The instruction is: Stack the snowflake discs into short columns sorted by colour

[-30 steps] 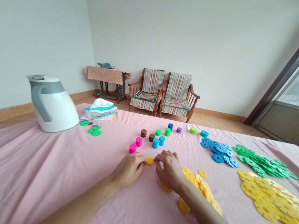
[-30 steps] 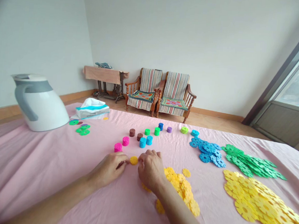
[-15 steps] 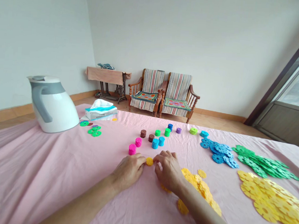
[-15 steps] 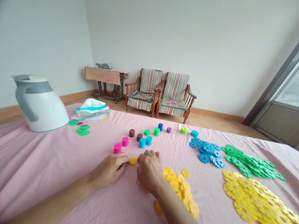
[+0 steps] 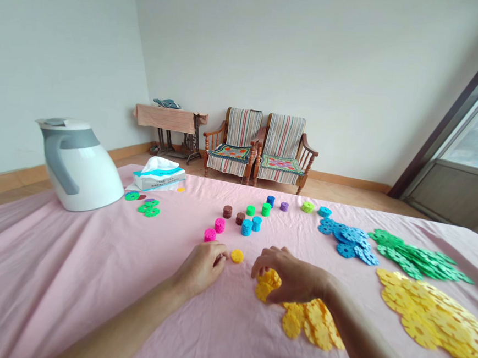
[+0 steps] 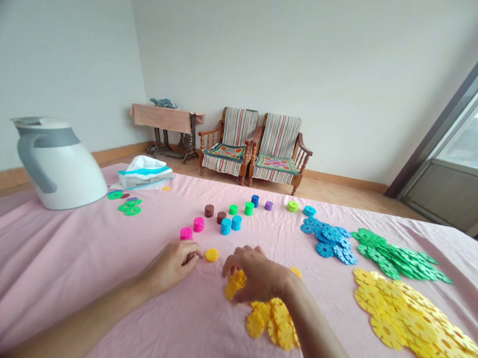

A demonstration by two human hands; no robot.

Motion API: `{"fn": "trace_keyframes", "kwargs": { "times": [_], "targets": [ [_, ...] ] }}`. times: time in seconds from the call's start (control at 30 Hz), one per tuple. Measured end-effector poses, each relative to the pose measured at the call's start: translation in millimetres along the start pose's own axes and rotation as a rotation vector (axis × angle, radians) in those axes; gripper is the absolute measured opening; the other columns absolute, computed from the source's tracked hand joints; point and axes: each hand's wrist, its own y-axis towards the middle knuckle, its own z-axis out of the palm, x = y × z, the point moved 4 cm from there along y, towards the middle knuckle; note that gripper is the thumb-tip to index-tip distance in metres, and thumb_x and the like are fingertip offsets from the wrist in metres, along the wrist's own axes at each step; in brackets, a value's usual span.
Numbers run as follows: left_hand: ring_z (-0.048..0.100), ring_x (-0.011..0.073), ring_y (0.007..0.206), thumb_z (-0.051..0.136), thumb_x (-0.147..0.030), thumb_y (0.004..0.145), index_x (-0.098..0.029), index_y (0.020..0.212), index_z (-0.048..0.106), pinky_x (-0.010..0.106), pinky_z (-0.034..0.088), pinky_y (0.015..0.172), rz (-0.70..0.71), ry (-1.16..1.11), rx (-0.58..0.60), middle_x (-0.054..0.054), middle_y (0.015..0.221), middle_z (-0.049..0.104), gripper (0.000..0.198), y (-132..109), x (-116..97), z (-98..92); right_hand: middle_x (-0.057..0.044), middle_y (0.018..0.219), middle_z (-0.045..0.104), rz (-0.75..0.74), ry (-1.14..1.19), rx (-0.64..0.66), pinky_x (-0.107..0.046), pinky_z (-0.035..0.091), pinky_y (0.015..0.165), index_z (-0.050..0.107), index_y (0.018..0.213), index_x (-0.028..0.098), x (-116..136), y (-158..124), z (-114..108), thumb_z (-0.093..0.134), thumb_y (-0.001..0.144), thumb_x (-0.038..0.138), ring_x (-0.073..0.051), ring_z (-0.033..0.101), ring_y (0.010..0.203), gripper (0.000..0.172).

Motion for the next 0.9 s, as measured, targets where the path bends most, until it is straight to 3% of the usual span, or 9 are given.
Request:
{"fn": "trace_keyframes", "kwargs": {
  "times": [0.13, 0.4, 0.6, 0.73, 0.9],
  "targets": [
    [0.05, 0.0111, 0.055, 0.045, -0.007, 0.074, -0.016, 0.078, 0.066, 0.022, 0.034, 0.056, -0.006, -0.01, 0.005, 0.0, 0.064, 0.062, 0.024, 0, -1, -0.6, 0.0, 0.091, 0.058, -0.037, -0.047, 0.024, -0.035, 0.031, 0.084, 0.062, 0.091, 0.025, 2, 6, 7, 0.071, 0.059, 0.022, -0.018, 0.049, 0.088, 0.034],
    [0.05, 0.011, 0.055, 0.045, -0.008, 0.074, -0.016, 0.078, 0.066, 0.021, 0.034, 0.054, -0.035, -0.022, 0.028, 0.0, 0.063, 0.061, 0.023, 0, 0, -1.3, 0.0, 0.086, 0.061, -0.066, -0.058, -0.083, -0.028, 0.036, 0.077, 0.061, 0.082, 0.021, 4, 11, 10, 0.065, 0.061, 0.015, -0.014, 0.053, 0.081, 0.022],
    [0.051, 0.0113, 0.058, 0.047, -0.012, 0.077, -0.016, 0.081, 0.065, 0.021, 0.036, 0.054, -0.023, -0.125, -0.047, 0.001, 0.067, 0.06, 0.019, -2, -7, -4.8, 0.002, 0.069, 0.059, 0.041, 0.178, -0.276, -0.02, 0.037, 0.056, 0.058, 0.073, 0.017, -6, 18, 12, 0.05, 0.071, 0.01, -0.009, 0.05, 0.061, 0.011],
    [0.049, 0.0105, 0.056, 0.051, -0.025, 0.081, -0.015, 0.083, 0.063, 0.02, 0.036, 0.051, -0.044, -0.31, -0.057, 0.0, 0.065, 0.057, 0.015, -4, -17, -1.1, 0.002, 0.066, 0.057, 0.098, 0.385, -0.445, -0.019, 0.037, 0.054, 0.058, 0.079, 0.016, -7, 24, 8, 0.049, 0.073, 0.01, -0.008, 0.049, 0.059, 0.012],
    [0.049, 0.0101, 0.055, 0.051, -0.035, 0.083, -0.014, 0.076, 0.06, 0.019, 0.035, 0.047, -0.108, -0.529, 0.006, -0.001, 0.061, 0.054, 0.024, -4, -21, 7.0, 0.003, 0.067, 0.056, 0.061, 0.505, -0.473, -0.019, 0.039, 0.054, 0.057, 0.082, 0.016, 3, 32, 15, 0.052, 0.075, 0.014, -0.007, 0.048, 0.06, 0.009]
  ]
}}
